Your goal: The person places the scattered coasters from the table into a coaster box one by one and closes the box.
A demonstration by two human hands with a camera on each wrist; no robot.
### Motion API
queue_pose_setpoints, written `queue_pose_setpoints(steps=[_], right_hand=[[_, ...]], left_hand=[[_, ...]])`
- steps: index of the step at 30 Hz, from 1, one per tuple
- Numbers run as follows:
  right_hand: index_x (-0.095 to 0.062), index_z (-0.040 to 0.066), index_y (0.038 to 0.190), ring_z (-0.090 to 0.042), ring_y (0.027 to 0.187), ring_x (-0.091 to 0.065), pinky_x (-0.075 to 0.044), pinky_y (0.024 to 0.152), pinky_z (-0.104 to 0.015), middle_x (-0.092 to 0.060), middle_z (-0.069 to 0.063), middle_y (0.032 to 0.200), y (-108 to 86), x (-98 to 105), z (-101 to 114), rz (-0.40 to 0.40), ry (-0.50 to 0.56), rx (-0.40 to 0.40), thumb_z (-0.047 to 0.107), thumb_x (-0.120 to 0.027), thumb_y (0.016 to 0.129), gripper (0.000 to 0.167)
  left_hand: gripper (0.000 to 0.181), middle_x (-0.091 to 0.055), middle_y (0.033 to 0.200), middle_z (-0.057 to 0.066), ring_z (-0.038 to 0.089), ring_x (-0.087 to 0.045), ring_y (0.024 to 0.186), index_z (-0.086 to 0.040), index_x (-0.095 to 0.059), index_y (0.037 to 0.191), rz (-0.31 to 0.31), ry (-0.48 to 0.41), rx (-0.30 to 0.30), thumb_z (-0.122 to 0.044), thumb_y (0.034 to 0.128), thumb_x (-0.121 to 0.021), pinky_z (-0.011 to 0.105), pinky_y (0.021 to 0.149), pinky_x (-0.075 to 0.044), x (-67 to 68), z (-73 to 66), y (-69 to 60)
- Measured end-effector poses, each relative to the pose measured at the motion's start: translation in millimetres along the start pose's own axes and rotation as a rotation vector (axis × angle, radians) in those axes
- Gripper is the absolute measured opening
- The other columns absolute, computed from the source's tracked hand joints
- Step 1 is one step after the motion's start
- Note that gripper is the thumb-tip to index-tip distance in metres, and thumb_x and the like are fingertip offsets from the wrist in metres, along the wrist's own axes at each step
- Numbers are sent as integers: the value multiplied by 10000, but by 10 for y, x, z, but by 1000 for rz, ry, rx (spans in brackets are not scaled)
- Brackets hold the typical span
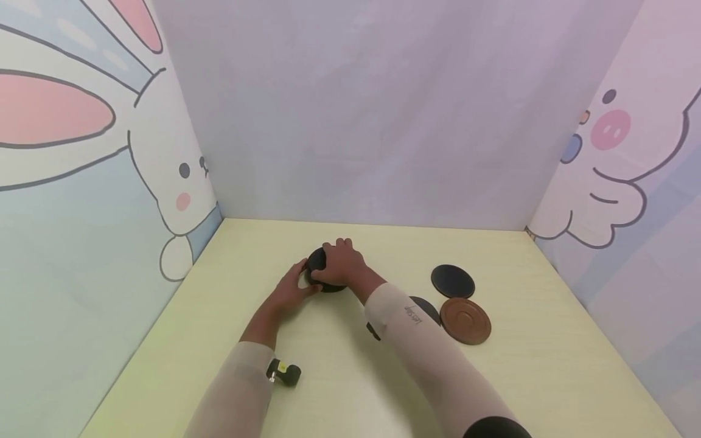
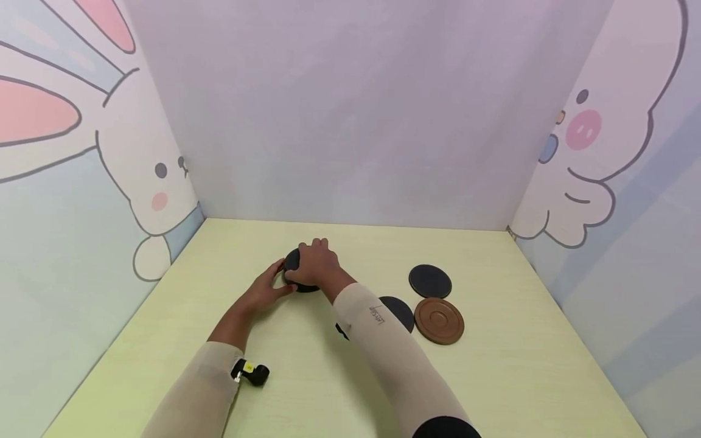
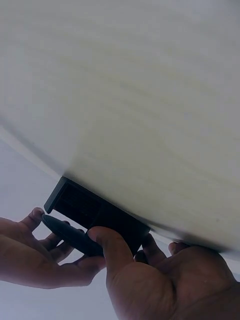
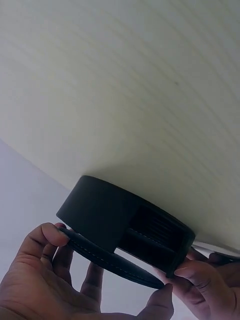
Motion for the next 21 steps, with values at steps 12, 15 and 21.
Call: queue_pose_setpoints(steps=[12, 15, 21], right_hand=[[-547, 141, 1587, -334, 1330, -508, -648, 924, -493, -582, -182, 1435, 8, -24, 31, 25, -6, -44, 589, -675, 980, 765], [-541, 142, 1593, -336, 1337, -504, -645, 935, -494, -577, -184, 1447, -2, -21, 32, 30, 2, -45, 584, -673, 986, 762], [-540, 157, 1600, -321, 1329, -501, -645, 934, -482, -569, -181, 1460, -29, -15, 32, 45, 9, -42, 582, -673, 983, 761]], left_hand=[[951, -247, 1814, 206, 439, -179, 1703, -68, -196, 1749, 2, 8, 11, -387, 1047, -752, 646, 1383, -184, 7, 1, -10], [950, -246, 1817, 199, 437, -174, 1705, -79, -195, 1751, 4, 5, 15, -389, 1047, -752, 648, 1383, -183, 9, 5, -15], [953, -241, 1821, 187, 431, -166, 1708, -97, -199, 1754, 4, -8, 17, -407, 1044, -755, 647, 1385, -167, 4, 18, -25]])
Point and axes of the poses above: each hand's wrist, its own y-axis towards the middle knuckle, its own x-axis out of the back of the hand, z = x × y, the point moved 1 cm from there along y, towards the middle knuckle
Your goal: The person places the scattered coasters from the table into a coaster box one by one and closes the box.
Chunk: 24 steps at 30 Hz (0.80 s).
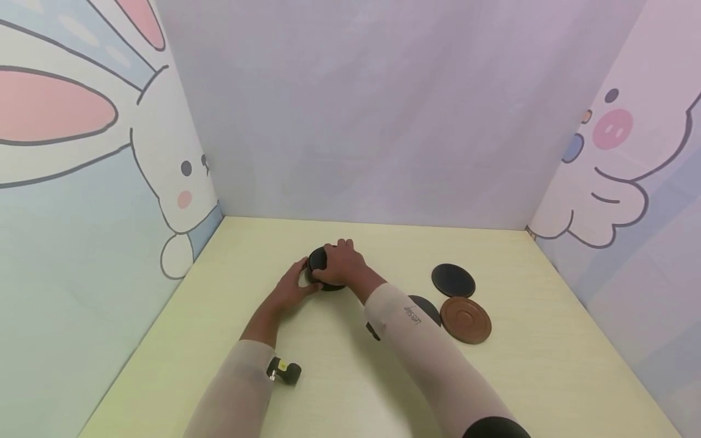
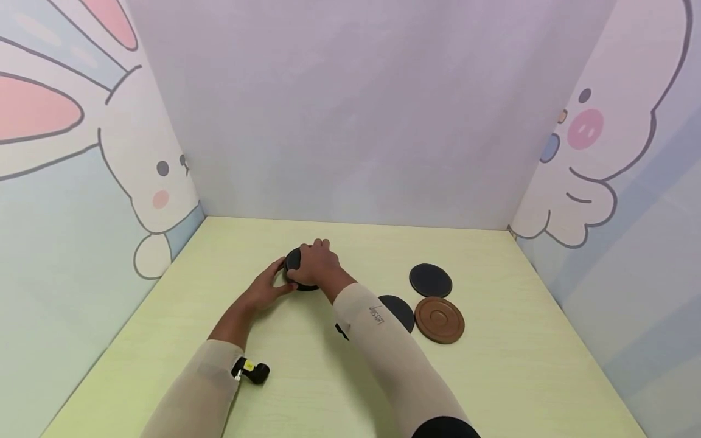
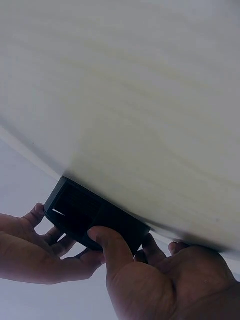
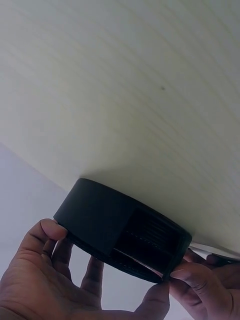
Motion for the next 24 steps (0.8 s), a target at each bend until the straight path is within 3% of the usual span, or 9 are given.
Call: queue_pose_setpoints(steps=[24], right_hand=[[-510, 142, 1623, -348, 1436, -479, -620, 1038, -538, -518, -206, 1573, -46, 43, -80, 37, 17, 35, 618, -677, 998, 803]], left_hand=[[933, -267, 1814, 184, 421, -172, 1709, -94, -216, 1750, -7, -7, -25, -368, 1045, -761, 637, 1389, -161, -5, 0, 5]])
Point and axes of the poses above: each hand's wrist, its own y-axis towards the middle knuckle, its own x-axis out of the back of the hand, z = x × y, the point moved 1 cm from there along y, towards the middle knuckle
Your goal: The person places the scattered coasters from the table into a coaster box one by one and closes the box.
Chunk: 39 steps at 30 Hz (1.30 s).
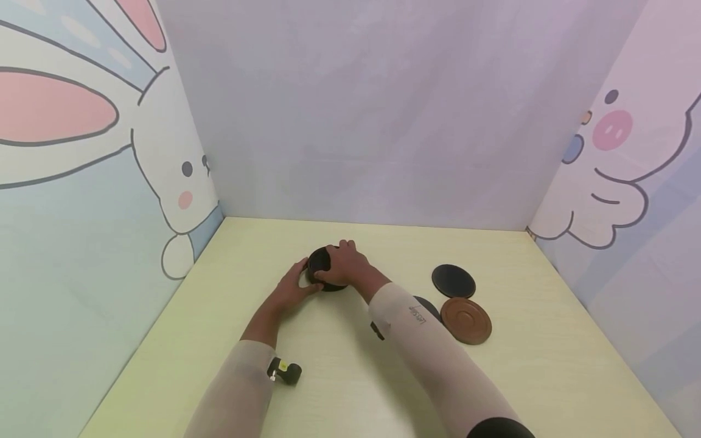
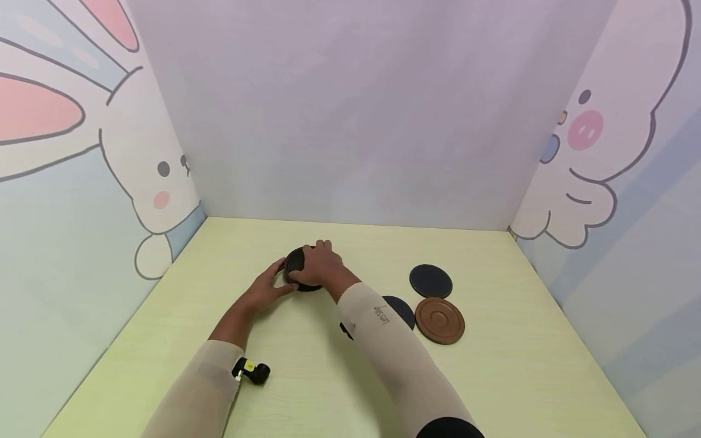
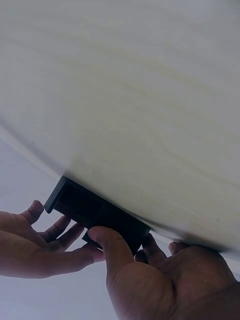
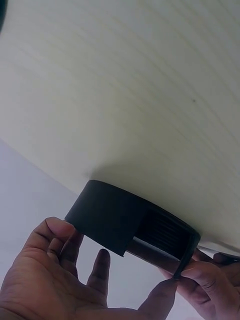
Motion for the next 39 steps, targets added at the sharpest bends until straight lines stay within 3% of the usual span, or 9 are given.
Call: queue_pose_setpoints(steps=[7, 15, 30, 39], right_hand=[[-509, 130, 1611, -354, 1404, -501, -611, 1031, -548, -548, -195, 1518, -30, 29, -103, -1, 27, 17, 648, -670, 997, 819], [-482, 127, 1634, -376, 1439, -509, -608, 1028, -570, -513, -192, 1576, -74, 71, -227, -22, 32, 6, 707, -622, 1003, 869], [-428, 99, 1671, -441, 1502, -506, -581, 1087, -611, -449, -232, 1650, -219, 134, -458, -38, 73, -37, 760, -530, 1023, 932], [-431, 84, 1666, -456, 1477, -523, -585, 1052, -626, -452, -248, 1617, -329, 142, -692, -35, 87, -80, 755, -523, 1012, 941]], left_hand=[[926, -268, 1807, 208, 428, -184, 1705, -53, -206, 1744, -5, 13, -11, -361, 1057, -744, 630, 1391, -157, -9, -13, -4], [947, -255, 1813, 202, 429, -178, 1706, -53, -189, 1748, -3, 19, 15, -387, 1054, -742, 640, 1388, -156, -4, -28, -11], [969, -244, 1816, 205, 430, -170, 1706, -65, -188, 1750, 2, 11, 23, -403, 1042, -757, 633, 1388, -146, -16, -10, -10], [985, -244, 1815, 204, 435, -174, 1704, -70, -186, 1750, 2, 16, 19, -432, 1035, -759, 632, 1388, -144, -1, 0, 6]])
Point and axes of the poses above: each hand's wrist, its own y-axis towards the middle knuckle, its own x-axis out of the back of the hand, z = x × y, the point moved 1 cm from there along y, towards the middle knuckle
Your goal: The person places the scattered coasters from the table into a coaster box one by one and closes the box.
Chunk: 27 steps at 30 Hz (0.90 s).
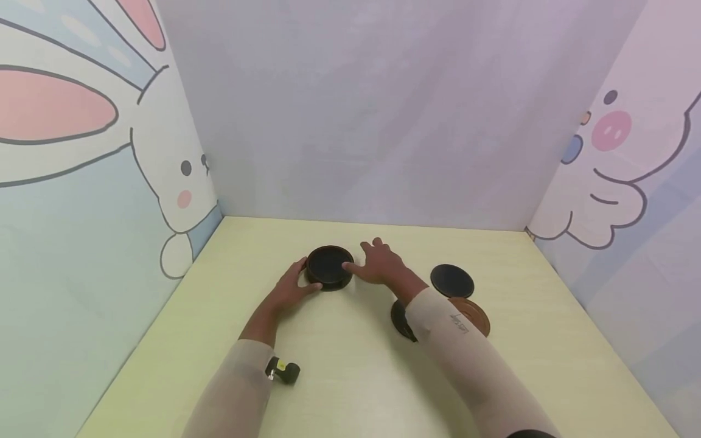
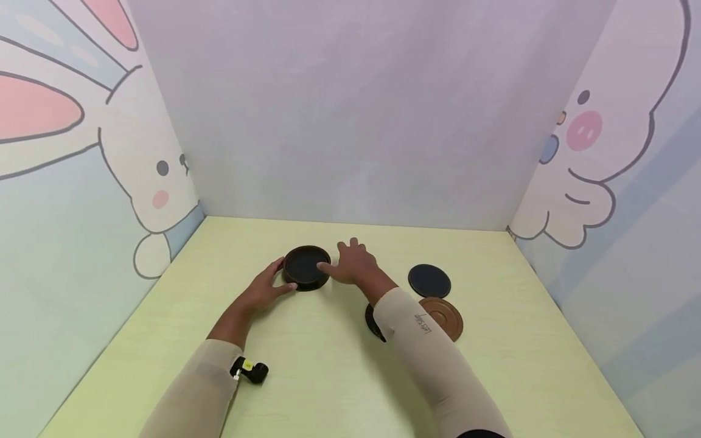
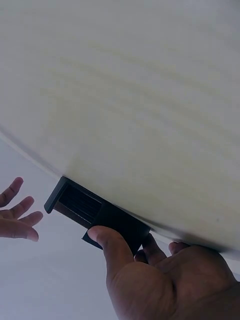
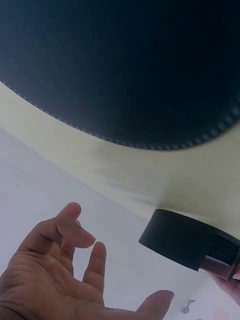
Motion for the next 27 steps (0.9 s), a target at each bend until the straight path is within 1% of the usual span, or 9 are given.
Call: queue_pose_setpoints(steps=[9, 14, 17, 21, 27], right_hand=[[-425, 89, 1671, -483, 1483, -512, -566, 1070, -652, -426, -261, 1641, -74, 42, -118, 17, 13, -23, 751, -556, 998, 953], [-422, 97, 1675, -499, 1487, -499, -556, 1080, -667, -403, -271, 1663, -134, 33, -165, 52, -6, -55, 745, -558, 996, 948], [-407, 106, 1686, -513, 1530, -452, -523, 1128, -685, -357, -275, 1705, -183, 38, -192, 79, -4, -75, 738, -565, 994, 950], [-385, 118, 1699, -524, 1579, -387, -474, 1175, -709, -291, -276, 1753, -255, 51, -244, 108, 10, -92, 724, -586, 992, 953], [-356, 129, 1714, -538, 1606, -337, -447, 1191, -721, -238, -281, 1779, -350, 61, -319, 150, 0, -103, 707, -617, 985, 967]], left_hand=[[980, -242, 1812, 216, 445, -178, 1701, -59, -185, 1748, -4, 9, -15, -420, 1039, -757, 640, 1385, -149, 29, 16, 9], [972, -253, 1805, 230, 450, -183, 1698, -44, -192, 1743, 2, 13, -19, -398, 1040, -762, 639, 1385, -153, 21, 8, 0], [967, -257, 1802, 233, 450, -179, 1699, -35, -196, 1741, 1, 4, -16, -373, 1039, -768, 636, 1386, -150, 20, -6, -8], [968, -254, 1803, 234, 452, -177, 1698, -32, -191, 1741, 1, 10, -8, -384, 1042, -761, 639, 1384, -152, 10, -19, -9], [974, -250, 1806, 231, 450, -173, 1700, -32, -185, 1742, 4, 15, -9, -401, 1044, -756, 636, 1386, -150, 1, -24, -2]])
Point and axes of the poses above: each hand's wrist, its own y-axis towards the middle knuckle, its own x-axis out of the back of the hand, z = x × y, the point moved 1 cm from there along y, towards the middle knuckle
